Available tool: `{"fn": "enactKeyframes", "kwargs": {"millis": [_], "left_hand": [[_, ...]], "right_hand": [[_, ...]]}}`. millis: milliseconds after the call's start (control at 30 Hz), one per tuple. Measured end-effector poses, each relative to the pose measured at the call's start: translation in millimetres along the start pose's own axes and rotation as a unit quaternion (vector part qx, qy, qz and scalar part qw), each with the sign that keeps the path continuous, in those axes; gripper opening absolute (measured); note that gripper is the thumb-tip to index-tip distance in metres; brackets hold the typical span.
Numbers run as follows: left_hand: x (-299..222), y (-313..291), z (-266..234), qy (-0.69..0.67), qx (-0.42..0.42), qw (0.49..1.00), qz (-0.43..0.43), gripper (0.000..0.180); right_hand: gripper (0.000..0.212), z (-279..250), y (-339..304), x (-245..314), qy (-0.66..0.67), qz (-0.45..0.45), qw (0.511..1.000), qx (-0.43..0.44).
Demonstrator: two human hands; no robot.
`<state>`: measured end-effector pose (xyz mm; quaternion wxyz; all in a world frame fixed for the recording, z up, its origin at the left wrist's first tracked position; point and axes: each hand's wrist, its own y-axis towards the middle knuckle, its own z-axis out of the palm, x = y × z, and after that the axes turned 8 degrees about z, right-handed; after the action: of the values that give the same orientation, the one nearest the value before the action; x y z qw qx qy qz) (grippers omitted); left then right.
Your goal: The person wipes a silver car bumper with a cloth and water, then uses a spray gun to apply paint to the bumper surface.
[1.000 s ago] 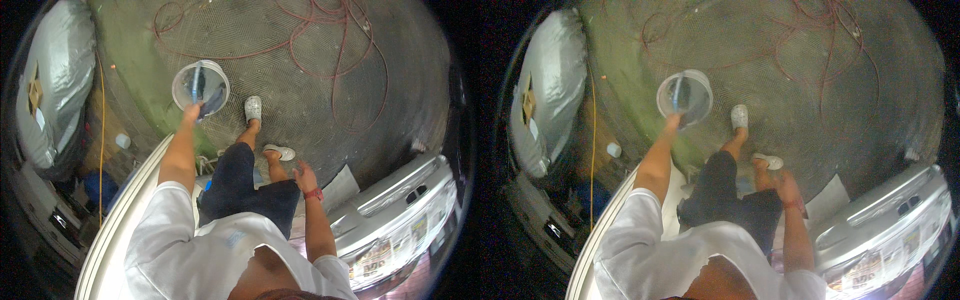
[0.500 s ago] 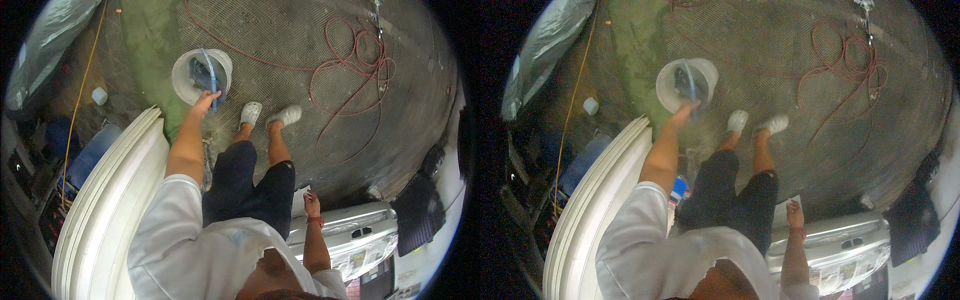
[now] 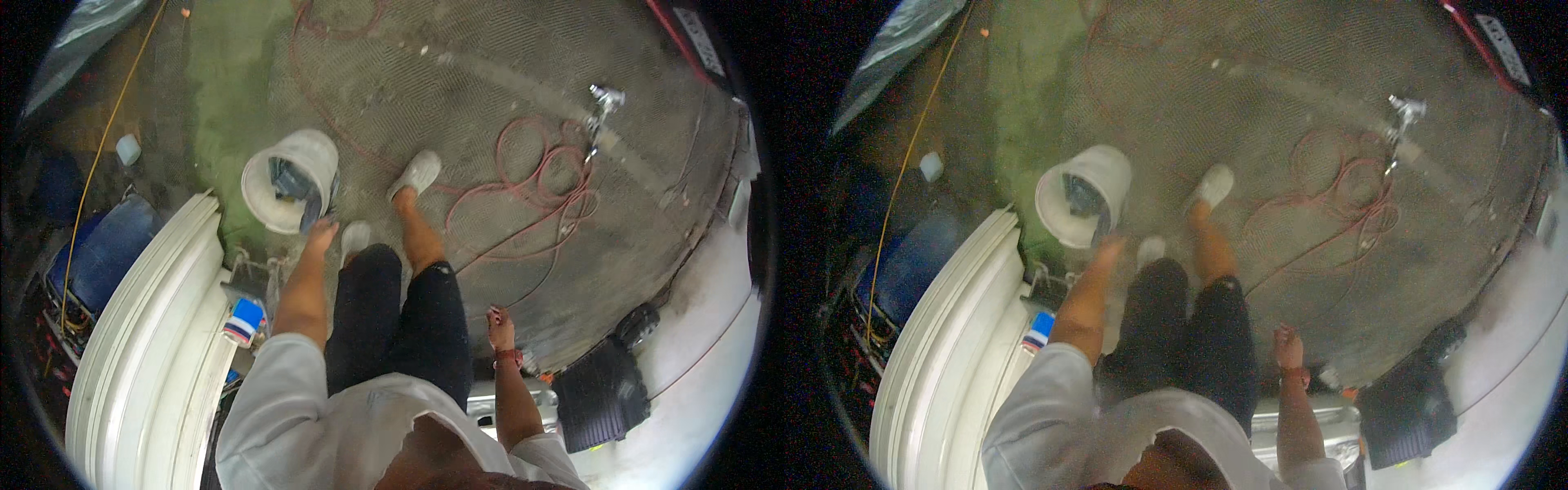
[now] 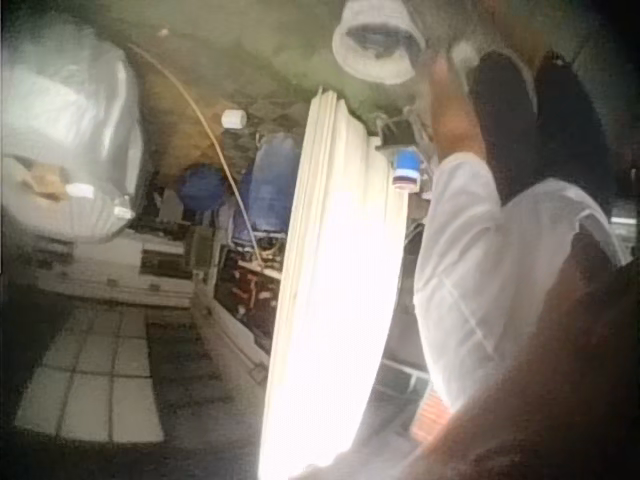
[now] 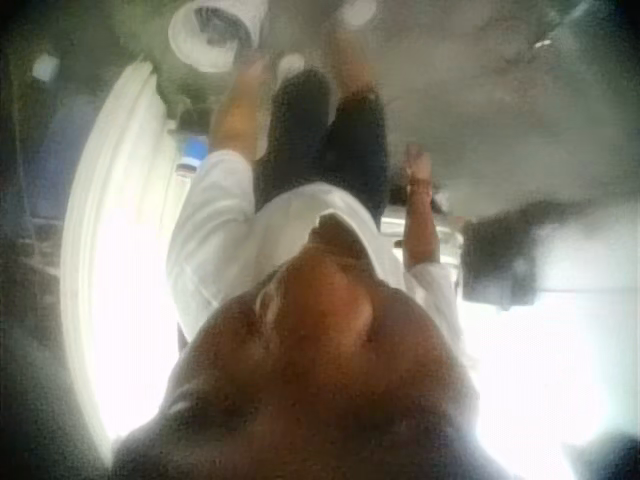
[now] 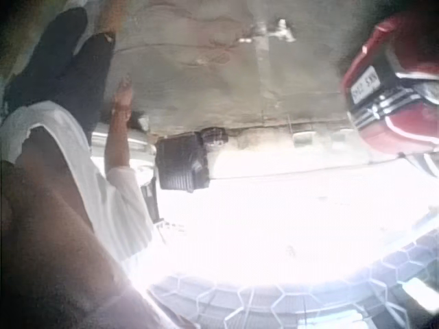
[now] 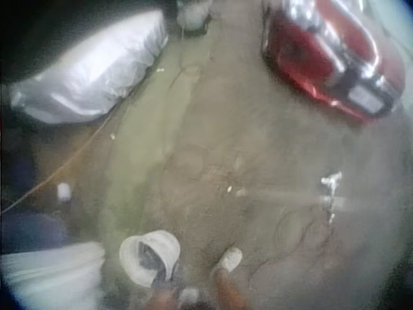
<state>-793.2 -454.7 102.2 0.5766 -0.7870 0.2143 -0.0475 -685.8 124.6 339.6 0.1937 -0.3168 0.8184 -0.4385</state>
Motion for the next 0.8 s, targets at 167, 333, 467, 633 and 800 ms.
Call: {"fn": "enactKeyframes", "kwargs": {"millis": [167,333,467,633,800], "left_hand": [[-49.7,-91.3,0.1,0.260,0.024,0.946,0.193,0.040],[-87.7,-207.9,-2.8,0.241,0.113,0.950,0.161,0.031],[-210.1,-276.9,-20.8,-0.012,0.080,0.991,0.107,0.045],[-382.9,-211.3,-79.4,0.093,0.006,0.984,0.150,0.052],[-609.1,-80.5,-163.3,-0.006,-0.083,0.948,0.308,0.054]], "right_hand": [[0.052,-140.0,67.1,101.6,0.052,0.016,0.998,0.011],[0.045,-222.9,62.8,168.6,0.008,-0.068,0.998,0.008],[0.051,-322.7,73.2,285.9,0.051,-0.168,0.982,0.069],[0.060,-447.8,152.6,357.6,-0.043,-0.209,0.975,0.057],[0.072,-575.8,232.4,380.2,0.048,-0.100,0.989,0.101]]}}
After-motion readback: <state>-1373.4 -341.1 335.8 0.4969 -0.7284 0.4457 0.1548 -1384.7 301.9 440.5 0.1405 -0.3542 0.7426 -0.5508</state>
